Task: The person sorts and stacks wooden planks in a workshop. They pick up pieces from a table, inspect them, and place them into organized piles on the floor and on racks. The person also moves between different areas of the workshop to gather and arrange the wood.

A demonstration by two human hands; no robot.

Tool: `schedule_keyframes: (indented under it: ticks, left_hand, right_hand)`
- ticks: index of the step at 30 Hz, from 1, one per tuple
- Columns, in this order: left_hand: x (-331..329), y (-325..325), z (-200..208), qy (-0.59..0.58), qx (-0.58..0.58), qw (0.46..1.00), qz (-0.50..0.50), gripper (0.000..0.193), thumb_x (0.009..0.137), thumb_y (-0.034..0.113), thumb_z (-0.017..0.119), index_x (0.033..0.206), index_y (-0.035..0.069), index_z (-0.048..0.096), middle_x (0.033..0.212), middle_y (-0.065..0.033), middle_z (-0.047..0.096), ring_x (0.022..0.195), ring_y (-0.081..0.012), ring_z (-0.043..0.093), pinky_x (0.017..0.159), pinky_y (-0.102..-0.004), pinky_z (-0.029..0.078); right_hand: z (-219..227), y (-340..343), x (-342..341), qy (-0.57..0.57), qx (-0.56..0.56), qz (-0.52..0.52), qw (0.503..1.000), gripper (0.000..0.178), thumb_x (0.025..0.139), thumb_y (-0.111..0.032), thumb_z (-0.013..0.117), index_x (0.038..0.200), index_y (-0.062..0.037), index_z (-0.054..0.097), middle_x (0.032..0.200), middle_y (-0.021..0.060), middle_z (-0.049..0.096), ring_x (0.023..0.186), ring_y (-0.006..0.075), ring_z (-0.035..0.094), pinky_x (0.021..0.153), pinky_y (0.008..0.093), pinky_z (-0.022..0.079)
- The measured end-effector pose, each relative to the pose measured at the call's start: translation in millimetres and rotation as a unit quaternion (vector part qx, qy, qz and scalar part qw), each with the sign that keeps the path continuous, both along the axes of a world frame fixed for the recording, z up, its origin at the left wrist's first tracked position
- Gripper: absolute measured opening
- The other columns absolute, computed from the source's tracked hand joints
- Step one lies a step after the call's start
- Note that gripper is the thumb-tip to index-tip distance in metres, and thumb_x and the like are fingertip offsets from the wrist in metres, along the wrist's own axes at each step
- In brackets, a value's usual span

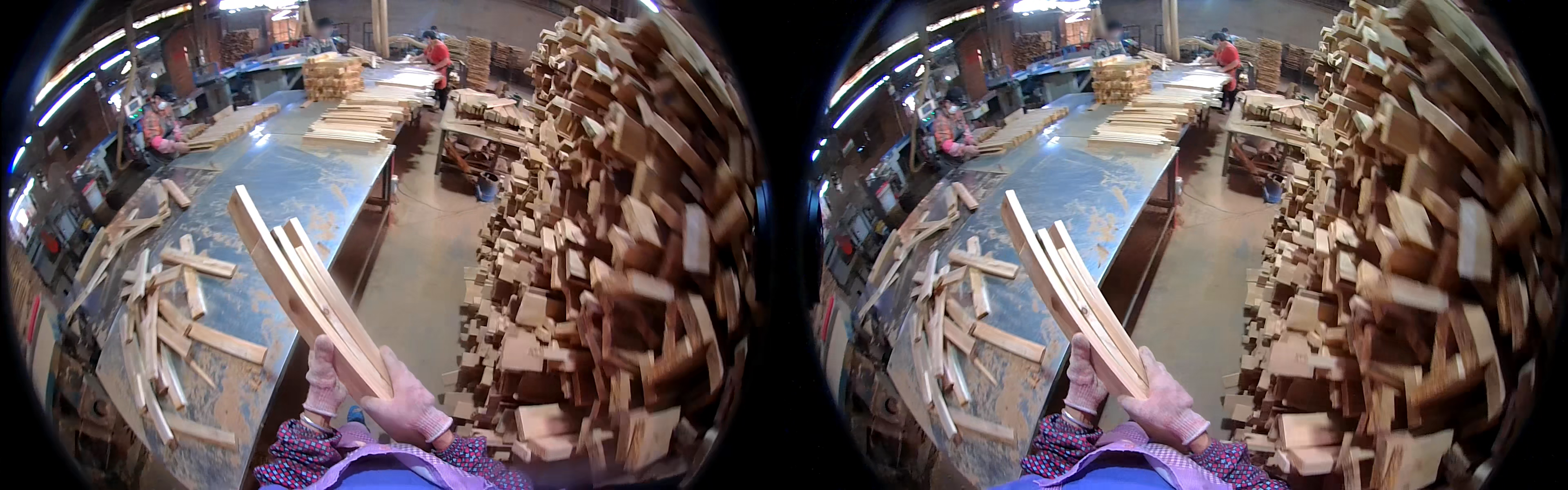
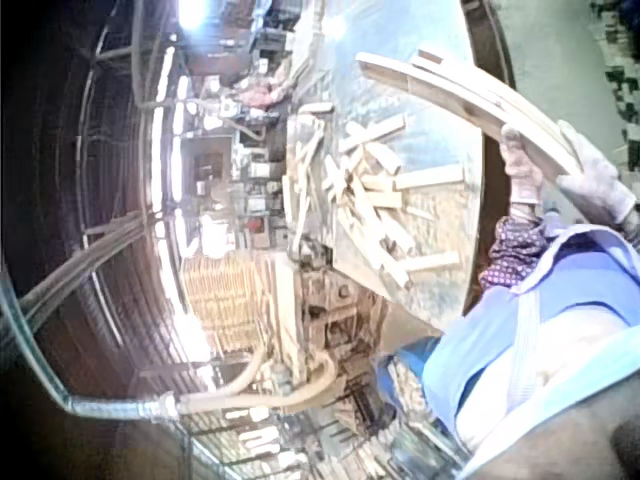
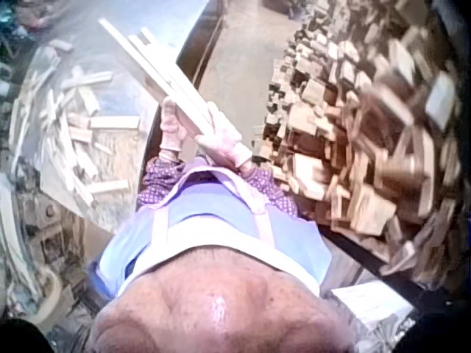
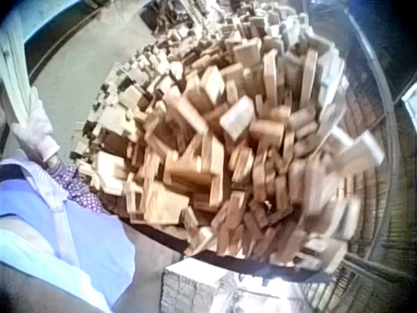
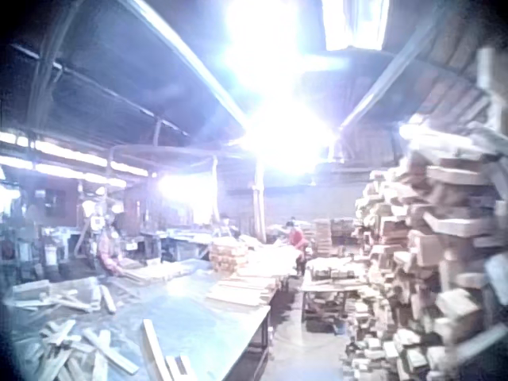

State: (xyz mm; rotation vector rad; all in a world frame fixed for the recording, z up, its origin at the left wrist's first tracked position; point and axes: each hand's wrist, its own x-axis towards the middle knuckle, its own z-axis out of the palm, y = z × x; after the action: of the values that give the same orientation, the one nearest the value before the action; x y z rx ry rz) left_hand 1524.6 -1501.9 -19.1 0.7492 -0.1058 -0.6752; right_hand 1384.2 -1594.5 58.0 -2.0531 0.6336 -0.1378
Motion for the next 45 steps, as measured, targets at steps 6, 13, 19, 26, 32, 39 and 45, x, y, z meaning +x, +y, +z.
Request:
schedule_keyframes:
  ticks: [6,13,19,26,32,39,45]
  left_hand:
    - [104.7,-113.5,1.2,-0.024,0.101,0.992,-0.067,0.062,0.088,0.059,0.063,0.124,0.01,0.051,0.11,-0.0061,0.06,0.096,-0.0167,0.061,0.082,-0.0337,0.054]
    - [190.1,-271.9,-0.1,0.06,0.097,0.979,-0.168,0.047,0.089,0.019,0.068,0.131,0.003,0.053,0.108,-0.0053,0.063,0.097,-0.0192,0.06,0.083,-0.0368,0.052]
    - [272.5,-412.9,-10.1,-0.089,0.098,0.972,-0.194,0.034,0.095,0.029,0.063,0.117,0.003,0.06,0.102,-0.004,0.062,0.09,-0.0133,0.059,0.081,-0.0309,0.052]
    - [389.4,-548.5,-41.7,-0.064,0.201,0.964,-0.161,0.023,0.097,0.03,0.056,0.111,0.013,0.049,0.094,0.0019,0.054,0.075,-0.0091,0.05,0.071,-0.0235,0.044]
    - [518.5,-631.5,-111.9,0.09,0.286,0.954,-0.031,0.029,0.093,0.042,0.061,0.102,0.015,0.058,0.088,0.0013,0.058,0.073,-0.0122,0.054,0.062,-0.0284,0.046]
    - [709.7,-821.2,-138.7,-0.006,0.174,0.984,-0.019,0.034,0.098,0.042,0.051,0.101,0.009,0.059,0.093,-0.0078,0.06,0.078,-0.016,0.056,0.066,-0.0323,0.048]
    - [864.0,-956.7,-121.2,-0.185,0.442,0.876,0.061,0.044,0.094,0.038,0.053,0.115,-0.001,0.051,0.087,-0.0181,0.056,0.086,-0.0324,0.058,0.076,-0.0403,0.047]
  right_hand:
    - [-12.3,-88.5,90.2,0.02,0.023,-0.096,0.995,0.103,0.071,-0.037,0.075,0.15,0.0036,0.024,0.143,0.0272,0.042,0.132,0.0374,0.046,0.11,0.039,0.038]
    - [-63.6,-226.1,171.7,-0.105,0.116,-0.17,0.973,0.097,0.071,-0.023,0.079,0.149,0.0049,0.028,0.136,0.0195,0.052,0.121,0.0227,0.054,0.103,0.0325,0.043]
    - [-87.1,-382.2,252.5,-0.211,0.253,-0.137,0.934,0.091,0.074,-0.017,0.077,0.147,0.0079,0.029,0.138,0.0161,0.049,0.126,0.0191,0.048,0.106,0.0311,0.038]
    - [-75.6,-560.3,345.3,-0.178,0.189,-0.182,0.948,0.089,0.074,-0.018,0.078,0.145,0.0094,0.031,0.137,0.0173,0.051,0.123,0.0204,0.05,0.106,0.0309,0.039]
    - [-104.9,-731.4,420.7,-0.149,0.104,-0.231,0.956,0.087,0.074,-0.016,0.077,0.144,0.0099,0.033,0.133,0.0177,0.055,0.118,0.0211,0.055,0.103,0.0314,0.042]
    - [-97.2,-950.5,544.2,-0.134,0.04,-0.261,0.955,0.082,0.074,-0.016,0.076,0.141,0.0103,0.037,0.13,0.0175,0.057,0.117,0.0215,0.056,0.101,0.0315,0.043]
    - [-63.0,-1088.6,646.3,-0.159,0.215,-0.218,0.939,0.088,0.073,-0.025,0.079,0.142,0.0082,0.037,0.131,0.0211,0.057,0.12,0.0256,0.056,0.102,0.0322,0.042]
